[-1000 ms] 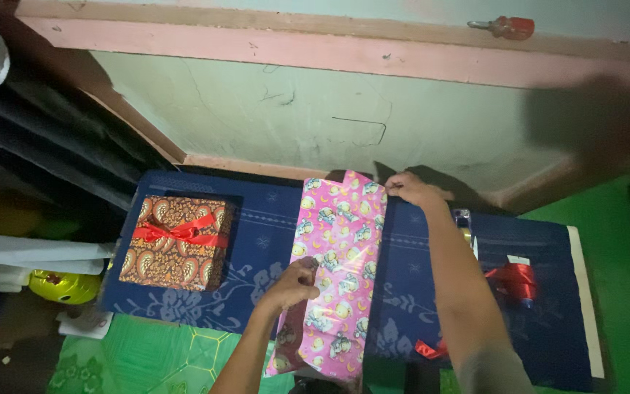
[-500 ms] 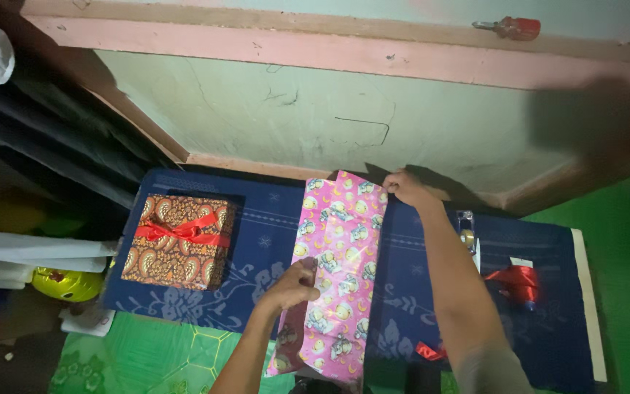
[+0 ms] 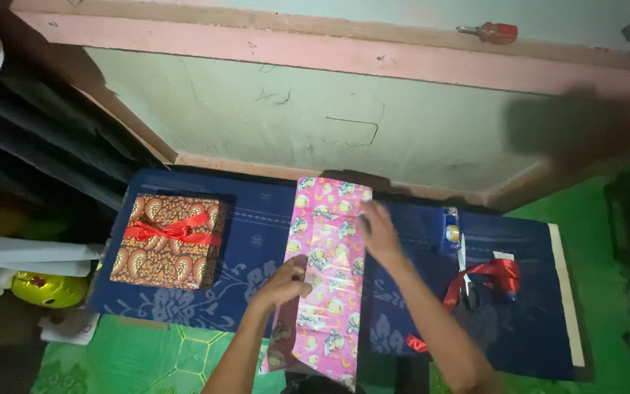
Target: The person wraps a rectangular box with pink patterned wrapping paper. They fold the paper over the box, smooth the edges, and secure the seams with clear tape. The person uses a tape dispenser to apply tape along the length of the package.
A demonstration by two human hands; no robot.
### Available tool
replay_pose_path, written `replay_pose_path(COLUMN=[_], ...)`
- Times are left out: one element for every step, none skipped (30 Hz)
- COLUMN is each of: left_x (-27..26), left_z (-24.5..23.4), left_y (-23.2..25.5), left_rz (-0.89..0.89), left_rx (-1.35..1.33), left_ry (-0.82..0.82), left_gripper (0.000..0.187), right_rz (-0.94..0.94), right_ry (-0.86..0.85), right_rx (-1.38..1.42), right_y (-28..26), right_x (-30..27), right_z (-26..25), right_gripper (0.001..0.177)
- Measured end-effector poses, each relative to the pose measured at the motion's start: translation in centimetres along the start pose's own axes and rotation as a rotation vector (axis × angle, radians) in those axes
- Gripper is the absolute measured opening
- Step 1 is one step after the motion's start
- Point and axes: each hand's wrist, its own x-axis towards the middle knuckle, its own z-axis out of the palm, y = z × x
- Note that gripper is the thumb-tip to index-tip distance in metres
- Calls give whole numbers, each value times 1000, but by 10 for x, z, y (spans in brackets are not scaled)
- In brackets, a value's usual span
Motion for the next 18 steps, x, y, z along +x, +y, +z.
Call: replay_pose_path(left_x=[0, 0, 1, 2, 3, 2, 2, 2, 1, 0, 1, 2, 4, 7, 10, 11, 15, 18], left_z=[1, 2, 2, 2, 2, 2, 2, 2, 1, 2, 3, 3, 4, 3, 5, 8, 11, 14], left_y=[-1, -2, -3, -3, -3, -4, -5, -5, -6, -6, -6, -6, -7, -8, -10, -13, -15, -19], left_rz=[-17, -35, -52, -11, 30, 70, 88, 106, 124, 134, 146, 157, 147, 138, 129, 156, 184, 213], left_rx=[-48, -96, -144, -104, -66, -27, -18, -9, 0, -16, -28, -40, -28, -15, -2, 40, 81, 121], left_ry=[4, 7, 13, 22, 31, 39, 22, 6, -11, 13, 38, 63, 47, 31, 14, 67, 122, 177], left_gripper=[45, 47, 51, 43, 37, 33, 32, 33, 34, 32, 30, 28, 28, 28, 29, 33, 37, 40], right_rz=[-44, -87, -71, -55, -37, -8, 21, 50, 66, 81, 96, 74, 55, 36, 47, 59, 68, 71], right_ry=[1, 2, -31, -64, -97, -118, -139, -159, -174, -189, -201, -181, -164, -146, -150, -155, -159, -165], right_rx=[-28, -57, -107, -156, -207, -262, -315, -369, -398, -426, -453, -463, -475, -487, -491, -495, -499, -518], right_y=[-10, -19, -27, -35, -43, -50, -55, -59, -63, -67, -69, -70, -71, -71, -72, -72, -73, -73], right_x=[-10, -19, -26, -34, -41, -45, -47, -49, -51, -53, -53, -53, -54, -55, -56, -57, -57, -56], right_z=[3, 5, 8, 10, 13, 17, 21, 24, 28, 31, 32, 33, 33, 33, 34, 35, 35, 36], right_gripper=[38, 43, 46, 49, 52, 53, 53, 54, 55, 55, 56, 56, 56, 56, 56, 55, 55, 55])
